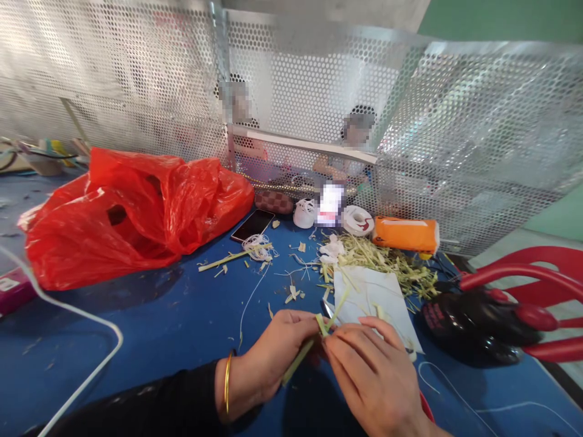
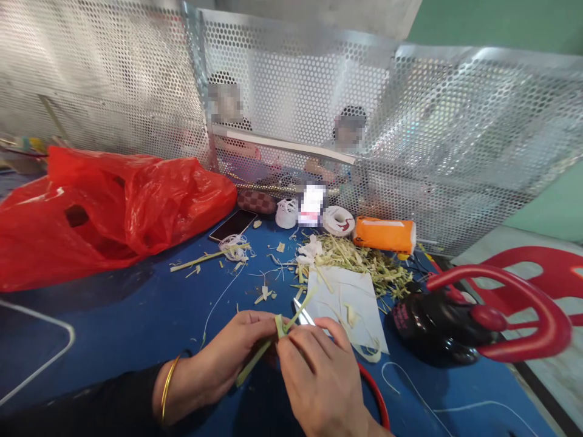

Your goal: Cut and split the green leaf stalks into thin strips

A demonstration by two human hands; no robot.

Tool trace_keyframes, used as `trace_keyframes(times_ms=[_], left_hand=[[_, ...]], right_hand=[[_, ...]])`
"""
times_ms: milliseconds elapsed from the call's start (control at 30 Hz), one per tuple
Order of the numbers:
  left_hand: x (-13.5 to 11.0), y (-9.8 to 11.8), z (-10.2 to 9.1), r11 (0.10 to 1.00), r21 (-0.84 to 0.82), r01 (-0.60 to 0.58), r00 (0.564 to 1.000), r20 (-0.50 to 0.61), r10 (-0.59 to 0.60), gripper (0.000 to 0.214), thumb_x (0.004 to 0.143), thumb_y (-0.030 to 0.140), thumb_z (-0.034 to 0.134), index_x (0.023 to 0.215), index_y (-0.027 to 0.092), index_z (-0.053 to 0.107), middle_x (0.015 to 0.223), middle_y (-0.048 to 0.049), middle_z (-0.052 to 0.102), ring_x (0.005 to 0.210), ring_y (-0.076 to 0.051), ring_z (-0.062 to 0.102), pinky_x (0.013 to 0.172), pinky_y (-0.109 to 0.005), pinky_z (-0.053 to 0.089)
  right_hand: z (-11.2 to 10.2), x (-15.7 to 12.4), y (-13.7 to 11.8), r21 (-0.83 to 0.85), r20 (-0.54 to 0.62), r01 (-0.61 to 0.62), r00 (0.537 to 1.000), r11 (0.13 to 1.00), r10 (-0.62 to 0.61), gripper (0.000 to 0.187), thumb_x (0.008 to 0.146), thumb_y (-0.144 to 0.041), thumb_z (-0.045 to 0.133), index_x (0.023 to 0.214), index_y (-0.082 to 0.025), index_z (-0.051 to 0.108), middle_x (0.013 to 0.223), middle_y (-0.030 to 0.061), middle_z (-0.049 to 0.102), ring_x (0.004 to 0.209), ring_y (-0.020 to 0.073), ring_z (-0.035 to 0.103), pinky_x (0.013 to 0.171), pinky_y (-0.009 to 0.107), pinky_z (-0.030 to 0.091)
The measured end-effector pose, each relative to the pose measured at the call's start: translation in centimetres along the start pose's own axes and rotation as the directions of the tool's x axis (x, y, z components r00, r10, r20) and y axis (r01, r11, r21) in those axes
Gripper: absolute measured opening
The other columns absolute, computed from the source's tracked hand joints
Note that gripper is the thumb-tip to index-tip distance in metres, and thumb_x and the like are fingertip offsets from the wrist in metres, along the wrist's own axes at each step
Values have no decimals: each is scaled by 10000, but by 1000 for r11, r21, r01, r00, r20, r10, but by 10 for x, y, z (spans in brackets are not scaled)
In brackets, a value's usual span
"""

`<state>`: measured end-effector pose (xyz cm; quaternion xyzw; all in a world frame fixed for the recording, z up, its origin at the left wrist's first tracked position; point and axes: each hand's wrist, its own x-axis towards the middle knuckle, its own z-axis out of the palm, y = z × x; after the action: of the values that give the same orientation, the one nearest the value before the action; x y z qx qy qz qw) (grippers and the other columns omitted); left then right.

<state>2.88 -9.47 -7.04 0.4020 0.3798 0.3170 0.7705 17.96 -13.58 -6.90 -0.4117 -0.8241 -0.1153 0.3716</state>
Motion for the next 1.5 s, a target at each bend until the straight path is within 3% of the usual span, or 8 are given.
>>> trace_keyframes(times_ms=[267, 500, 733, 900, 1033, 1133, 1233, 1500], left_hand=[[-3, 2, 4, 977, -213, 13, 998, 69, 2, 195, 671, 282, 681, 759, 115, 728, 667, -37, 654, 619, -119, 543, 689, -250, 446], [-4, 2, 7, 970, -243, 6, 1000, 31, 1, 260, 659, 341, 736, 791, 116, 728, 698, -44, 673, 657, -123, 587, 683, -224, 442], [-2, -7, 5, 977, -215, 9, 998, 60, 4, 248, 689, 363, 708, 795, 139, 720, 664, -20, 650, 650, -117, 588, 675, -223, 439], [-1, -7, 4, 994, -111, 3, 998, 63, 4, 283, 687, 354, 703, 849, 123, 732, 745, -50, 690, 761, -161, 616, 750, -251, 442], [0, -4, 3, 998, -57, -21, 998, 57, 24, 280, 703, 341, 677, 865, 120, 736, 782, -61, 697, 758, -165, 612, 774, -279, 446], [1, -2, 2, 1000, 12, -10, 999, 34, 9, 288, 713, 339, 654, 886, 124, 738, 765, -65, 697, 710, -151, 615, 746, -271, 449], [1, 1, 1, 999, 46, 12, 1000, 15, -13, 304, 704, 342, 652, 895, 122, 737, 747, -69, 699, 682, -146, 619, 718, -259, 452], [2, 2, 0, 996, 87, -36, 999, 9, 36, 317, 658, 373, 714, 852, 123, 734, 733, -47, 686, 651, -128, 600, 687, -248, 448]], right_hand=[[10, -11, 4, -172, -29, 65, 997, 983, -71, 200, 907, -163, 491, 912, -205, 686, 840, 25, 738, 821, 173, 665, 935, 389, 342], [-5, -5, 2, -269, 179, 324, 942, 907, -284, 322, 901, -91, 391, 1013, -166, 683, 924, 46, 747, 867, 177, 661, 909, 363, 357], [9, -10, -3, -221, 155, 355, 932, 908, -326, 397, 914, -82, 293, 984, -144, 679, 850, 81, 726, 842, 204, 628, 921, 393, 382], [10, -10, -1, -77, 77, 217, 974, 973, -211, 283, 896, -78, 388, 955, -153, 653, 777, 49, 689, 736, 170, 622, 879, 375, 409], [8, -7, 3, 127, 17, -130, 992, 983, 129, 135, 852, -89, 511, 832, -185, 604, 734, 32, 627, 693, 163, 588, 731, 328, 455], [7, -4, 6, 280, 130, -418, 908, 864, 397, 149, 864, -154, 508, 733, -197, 567, 716, 32, 597, 698, 176, 576, 640, 291, 455], [4, -1, 9, 382, 258, -608, 793, 696, 552, 169, 858, -231, 531, 694, -199, 560, 687, 17, 593, 671, 168, 570, 629, 270, 457], [8, 0, 14, 495, 486, -808, 562, 319, 670, 224, 796, -351, 595, 644, -187, 572, 569, -19, 546, 537, 139, 513, 490, 231, 409]])
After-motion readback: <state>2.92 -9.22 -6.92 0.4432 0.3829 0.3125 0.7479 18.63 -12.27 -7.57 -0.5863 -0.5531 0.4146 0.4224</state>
